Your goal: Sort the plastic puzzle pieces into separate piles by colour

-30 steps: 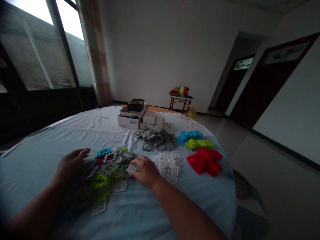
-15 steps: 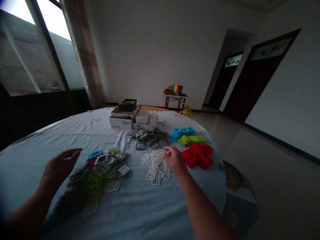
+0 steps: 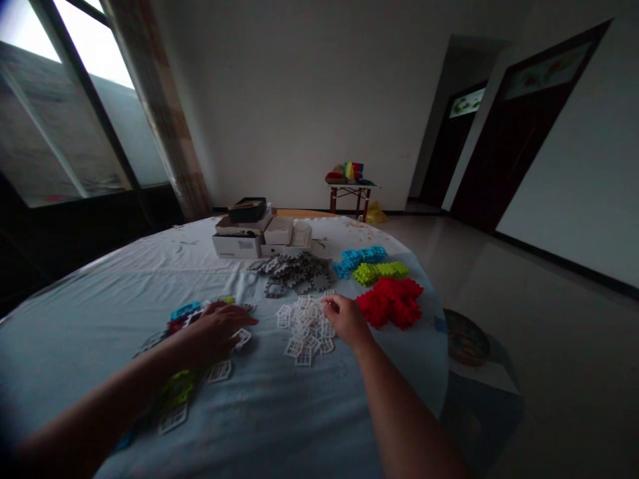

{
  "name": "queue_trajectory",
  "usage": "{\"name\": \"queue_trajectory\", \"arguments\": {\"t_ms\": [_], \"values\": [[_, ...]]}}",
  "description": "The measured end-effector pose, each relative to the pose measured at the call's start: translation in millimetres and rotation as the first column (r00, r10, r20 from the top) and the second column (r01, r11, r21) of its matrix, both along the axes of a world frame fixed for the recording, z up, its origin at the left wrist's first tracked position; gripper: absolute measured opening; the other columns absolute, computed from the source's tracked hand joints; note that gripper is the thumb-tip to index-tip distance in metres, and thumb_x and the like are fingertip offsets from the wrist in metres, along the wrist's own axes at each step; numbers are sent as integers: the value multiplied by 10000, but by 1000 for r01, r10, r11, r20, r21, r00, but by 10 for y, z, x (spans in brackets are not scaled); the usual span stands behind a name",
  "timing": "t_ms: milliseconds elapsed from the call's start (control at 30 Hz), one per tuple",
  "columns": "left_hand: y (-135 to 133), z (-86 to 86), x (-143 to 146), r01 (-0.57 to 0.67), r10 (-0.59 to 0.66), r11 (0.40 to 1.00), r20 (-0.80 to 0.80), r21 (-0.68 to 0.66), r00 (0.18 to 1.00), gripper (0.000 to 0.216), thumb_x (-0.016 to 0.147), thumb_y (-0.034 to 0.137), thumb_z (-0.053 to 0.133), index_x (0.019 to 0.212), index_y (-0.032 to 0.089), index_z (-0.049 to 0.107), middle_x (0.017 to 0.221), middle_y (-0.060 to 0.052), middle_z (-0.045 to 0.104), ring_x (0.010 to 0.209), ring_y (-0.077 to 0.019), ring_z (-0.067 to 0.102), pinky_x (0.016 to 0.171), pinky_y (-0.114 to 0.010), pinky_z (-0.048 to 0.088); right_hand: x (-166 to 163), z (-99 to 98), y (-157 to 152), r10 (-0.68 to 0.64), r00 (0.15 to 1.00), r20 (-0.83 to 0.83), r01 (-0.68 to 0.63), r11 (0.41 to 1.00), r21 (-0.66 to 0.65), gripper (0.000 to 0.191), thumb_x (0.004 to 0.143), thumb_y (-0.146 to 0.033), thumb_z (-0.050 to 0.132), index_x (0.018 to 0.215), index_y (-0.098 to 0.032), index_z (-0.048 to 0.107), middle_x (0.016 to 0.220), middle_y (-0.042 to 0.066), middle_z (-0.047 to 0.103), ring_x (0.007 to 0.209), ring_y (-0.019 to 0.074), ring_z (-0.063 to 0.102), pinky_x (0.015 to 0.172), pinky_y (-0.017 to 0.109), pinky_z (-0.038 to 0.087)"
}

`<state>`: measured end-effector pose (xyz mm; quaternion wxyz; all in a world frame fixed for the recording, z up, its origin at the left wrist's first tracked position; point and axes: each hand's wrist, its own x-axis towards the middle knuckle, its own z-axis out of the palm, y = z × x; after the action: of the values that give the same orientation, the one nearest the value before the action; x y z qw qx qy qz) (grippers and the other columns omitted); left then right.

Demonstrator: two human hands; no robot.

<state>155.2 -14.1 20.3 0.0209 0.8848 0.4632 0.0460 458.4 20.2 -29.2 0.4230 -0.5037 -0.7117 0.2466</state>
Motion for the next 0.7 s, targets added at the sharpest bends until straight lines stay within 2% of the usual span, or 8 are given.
{"name": "queue_trajectory", "arguments": {"t_ms": [133, 233, 367, 500, 600, 700], "values": [[82, 39, 13, 4, -15, 993, -92, -121, 996, 495, 620, 110, 563, 1079, 292, 593, 1138, -25, 605, 1107, -237, 484, 1006, -436, 233, 5, 10, -4, 11, 1000, -8, -11, 1000, 0, 278, 798, -339, 480, 914, -143, 638, 710, 58, 676, 652, 160, 631, 604, 244, 471], [129, 43, 13, -10, -3, 991, -101, -134, 995, 460, 611, 137, 608, 1046, 288, 601, 1068, -16, 637, 1063, -223, 511, 1021, -437, 182, 8, 32, -17, 14, 1000, -3, -14, 1000, 16, 268, 800, -332, 479, 907, -147, 642, 694, 48, 673, 646, 153, 626, 605, 237, 467], [163, 24, -33, -6, 1, 999, -95, -52, 995, 403, 634, 232, 644, 1032, 283, 605, 1031, -16, 648, 1035, -225, 520, 1010, -446, 156, 8, 52, -29, 12, 1000, -18, -12, 1000, 15, 266, 793, -333, 490, 896, -145, 646, 692, 49, 673, 647, 150, 626, 608, 231, 470], [142, 139, -4, -26, 29, 999, -53, 46, 998, 355, 698, 290, 587, 1053, 273, 598, 1040, -34, 642, 1012, -223, 527, 995, -460, 163, 1, 58, -31, 22, 999, -33, -21, 1000, 22, 263, 793, -324, 489, 901, -144, 647, 696, 49, 671, 646, 150, 624, 607, 233, 472], [142, 276, 162, -66, 61, 994, 49, 87, 997, 346, 757, 342, 516, 1088, 263, 578, 1040, -33, 643, 1002, -210, 538, 996, -457, 188, 0, 66, -31, 26, 999, -35, -25, 999, 23, 262, 793, -321, 489, 907, -148, 650, 714, 53, 675, 662, 154, 625, 614, 239, 475], [177, 341, 404, -61, 36, 988, 180, 141, 983, 393, 798, 374, 467, 1164, 244, 526, 1086, -45, 627, 1010, -191, 537, 1002, -429, 223, 9, 80, -34, 29, 999, -44, -28, 1000, 9, 267, 792, -331, 491, 909, -152, 650, 720, 52, 676, 664, 154, 625, 609, 241, 477]]}}
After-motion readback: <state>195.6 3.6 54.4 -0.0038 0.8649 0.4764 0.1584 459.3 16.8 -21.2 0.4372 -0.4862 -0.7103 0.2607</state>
